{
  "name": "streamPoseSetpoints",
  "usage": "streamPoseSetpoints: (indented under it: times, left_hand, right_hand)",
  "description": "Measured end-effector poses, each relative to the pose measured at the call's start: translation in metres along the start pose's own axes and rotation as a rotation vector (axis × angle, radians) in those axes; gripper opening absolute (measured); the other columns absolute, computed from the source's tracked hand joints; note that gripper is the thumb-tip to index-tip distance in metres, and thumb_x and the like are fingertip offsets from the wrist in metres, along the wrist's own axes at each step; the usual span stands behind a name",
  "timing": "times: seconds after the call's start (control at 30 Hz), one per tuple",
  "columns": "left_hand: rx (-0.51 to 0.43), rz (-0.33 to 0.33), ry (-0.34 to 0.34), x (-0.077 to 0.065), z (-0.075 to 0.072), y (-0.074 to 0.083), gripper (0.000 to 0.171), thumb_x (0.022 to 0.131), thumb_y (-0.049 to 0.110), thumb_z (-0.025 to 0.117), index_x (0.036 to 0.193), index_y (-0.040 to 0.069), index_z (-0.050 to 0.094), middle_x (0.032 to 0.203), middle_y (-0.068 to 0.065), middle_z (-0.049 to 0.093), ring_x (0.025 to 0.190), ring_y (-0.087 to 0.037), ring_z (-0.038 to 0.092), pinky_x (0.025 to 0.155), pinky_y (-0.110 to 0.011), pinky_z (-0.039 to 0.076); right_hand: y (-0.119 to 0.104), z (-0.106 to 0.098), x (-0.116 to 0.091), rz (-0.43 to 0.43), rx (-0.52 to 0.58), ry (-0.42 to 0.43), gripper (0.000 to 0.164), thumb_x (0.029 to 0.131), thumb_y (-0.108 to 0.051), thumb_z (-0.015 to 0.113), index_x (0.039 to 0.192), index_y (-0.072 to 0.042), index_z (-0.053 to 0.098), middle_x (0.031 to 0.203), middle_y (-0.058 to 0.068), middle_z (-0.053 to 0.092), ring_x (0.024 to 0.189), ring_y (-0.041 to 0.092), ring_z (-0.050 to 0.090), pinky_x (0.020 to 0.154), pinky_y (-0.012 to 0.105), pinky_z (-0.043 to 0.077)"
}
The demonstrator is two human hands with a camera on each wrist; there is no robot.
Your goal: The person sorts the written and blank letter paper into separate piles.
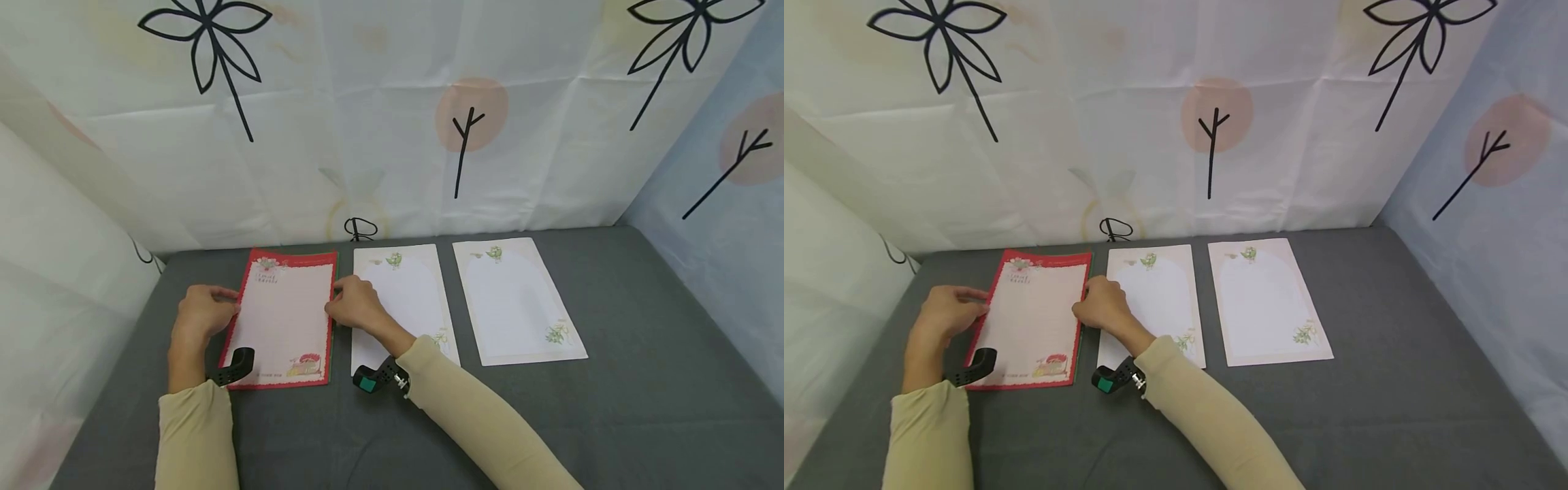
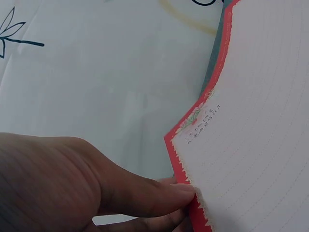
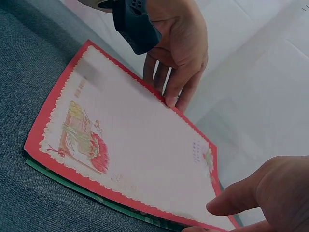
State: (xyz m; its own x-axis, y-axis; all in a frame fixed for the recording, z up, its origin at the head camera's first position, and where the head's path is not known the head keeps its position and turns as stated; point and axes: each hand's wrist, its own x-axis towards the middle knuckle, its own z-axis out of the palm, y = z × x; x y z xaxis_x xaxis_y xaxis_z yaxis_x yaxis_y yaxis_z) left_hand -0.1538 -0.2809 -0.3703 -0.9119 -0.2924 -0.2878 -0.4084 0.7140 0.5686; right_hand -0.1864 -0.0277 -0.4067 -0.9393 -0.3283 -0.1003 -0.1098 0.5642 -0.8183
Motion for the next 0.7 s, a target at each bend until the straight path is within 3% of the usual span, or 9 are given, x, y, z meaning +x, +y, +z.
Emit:
streamPoseSetpoints:
  times: [0.23,0.5,0.7]
  left_hand:
    - [0.030,-0.049,-0.009,0.0029,0.0027,-0.0008,0.043,0.098,0.018,0.056,0.130,-0.010,0.060,0.136,-0.039,0.046,0.118,-0.053,0.051,0.084,-0.059,0.048]
    - [0.056,-0.043,-0.043,0.0046,0.0058,-0.0001,0.053,0.100,0.030,0.055,0.132,-0.013,0.056,0.129,-0.037,0.052,0.114,-0.049,0.054,0.088,-0.060,0.048]
    - [0.052,-0.076,-0.067,0.0053,0.0079,0.0026,0.057,0.100,0.031,0.056,0.134,-0.014,0.054,0.130,-0.037,0.050,0.112,-0.049,0.054,0.089,-0.060,0.049]
  right_hand:
    - [-0.0009,-0.0002,0.0015,0.022,-0.013,-0.036,0.049,0.089,-0.007,0.065,0.136,0.005,0.060,0.059,-0.004,0.065,0.048,0.008,0.062,0.055,0.023,0.046]
    - [-0.0014,-0.0033,0.0008,0.028,0.035,-0.048,0.048,0.089,-0.007,0.066,0.135,0.006,0.061,0.061,-0.002,0.066,0.049,0.013,0.065,0.055,0.023,0.045]
    - [-0.0018,-0.0056,-0.0010,0.037,0.064,-0.053,0.049,0.089,-0.006,0.066,0.137,0.006,0.059,0.066,-0.002,0.067,0.048,0.011,0.063,0.054,0.023,0.045]
